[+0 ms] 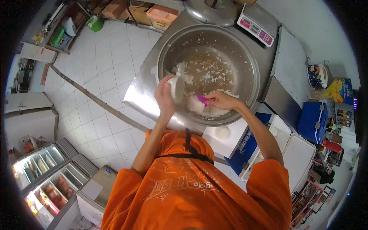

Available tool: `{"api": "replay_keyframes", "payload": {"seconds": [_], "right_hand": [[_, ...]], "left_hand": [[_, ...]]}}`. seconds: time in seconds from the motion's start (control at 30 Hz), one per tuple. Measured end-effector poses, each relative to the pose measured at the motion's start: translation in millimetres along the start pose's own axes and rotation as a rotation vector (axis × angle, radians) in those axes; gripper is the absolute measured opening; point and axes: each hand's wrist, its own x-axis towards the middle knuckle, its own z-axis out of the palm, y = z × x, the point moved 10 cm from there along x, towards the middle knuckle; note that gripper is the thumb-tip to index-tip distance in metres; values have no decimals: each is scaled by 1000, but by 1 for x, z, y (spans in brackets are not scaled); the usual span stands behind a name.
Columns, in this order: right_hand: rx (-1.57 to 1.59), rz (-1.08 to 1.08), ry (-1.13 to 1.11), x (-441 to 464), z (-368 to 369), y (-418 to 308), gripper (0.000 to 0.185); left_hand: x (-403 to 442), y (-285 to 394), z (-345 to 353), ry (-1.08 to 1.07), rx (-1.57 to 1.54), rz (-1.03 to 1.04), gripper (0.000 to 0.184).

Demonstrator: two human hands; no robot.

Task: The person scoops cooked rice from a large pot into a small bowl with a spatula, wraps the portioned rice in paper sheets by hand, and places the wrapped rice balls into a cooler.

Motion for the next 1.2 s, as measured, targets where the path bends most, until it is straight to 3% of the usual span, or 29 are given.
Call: {"api": "replay_keyframes", "payload": {"seconds": [0.03, 0.13, 0.23, 0.3, 0.33, 0.4, 0.43, 0.5, 0.6, 0.67, 0.7, 0.8, 0.9, 1.1, 1.2], "right_hand": [[-1, -72, 100, -8, -12, -12, 36], [-157, 4, 379, -52, -52, -75, 34], [-627, 66, 677, -60, -45, -145, 32], [-629, 159, 820, -74, -50, -156, 32], [-626, 205, 891, -81, -54, -158, 32], [-437, 195, 800, -72, -46, -138, 33], [-342, 192, 748, -68, -42, -130, 34], [-454, 260, 699, -70, -44, -132, 32], [-539, 309, 772, -64, -74, -99, 35], [-630, 357, 774, -39, -91, -63, 35], [-635, 280, 713, -8, -89, -36, 36], [-638, 151, 707, 67, -77, 8, 43], [-702, 83, 511, 116, -44, 24, 44], [-817, -56, 237, 79, 20, 1, 42], [-771, 86, 81, 81, 38, 22, 36]], "left_hand": [[4, -8, 3, -35, -73, -135, 45], [1, -48, 31, -199, -431, -634, 44], [-18, -61, 82, -349, -754, -913, 41], [-24, -46, 101, -391, -904, -1028, 41], [-21, -47, 102, -439, -907, -986, 40], [-14, -46, 101, -513, -925, -897, 39], [-10, -49, 93, -395, -869, -872, 40], [-11, -51, 74, -169, -736, -839, 42], [15, -44, -7, 105, -87, -155, 45], [6, -19, -34, 306, -135, -39, 47], [1, -9, -46, 404, -157, 23, 48], [-10, -38, -43, 427, -337, 64, 49], [-10, -37, -32, 381, -255, 143, 51], [-10, -22, -32, 413, -211, 175, 53], [-11, -24, -32, 422, -183, 171, 54]]}}
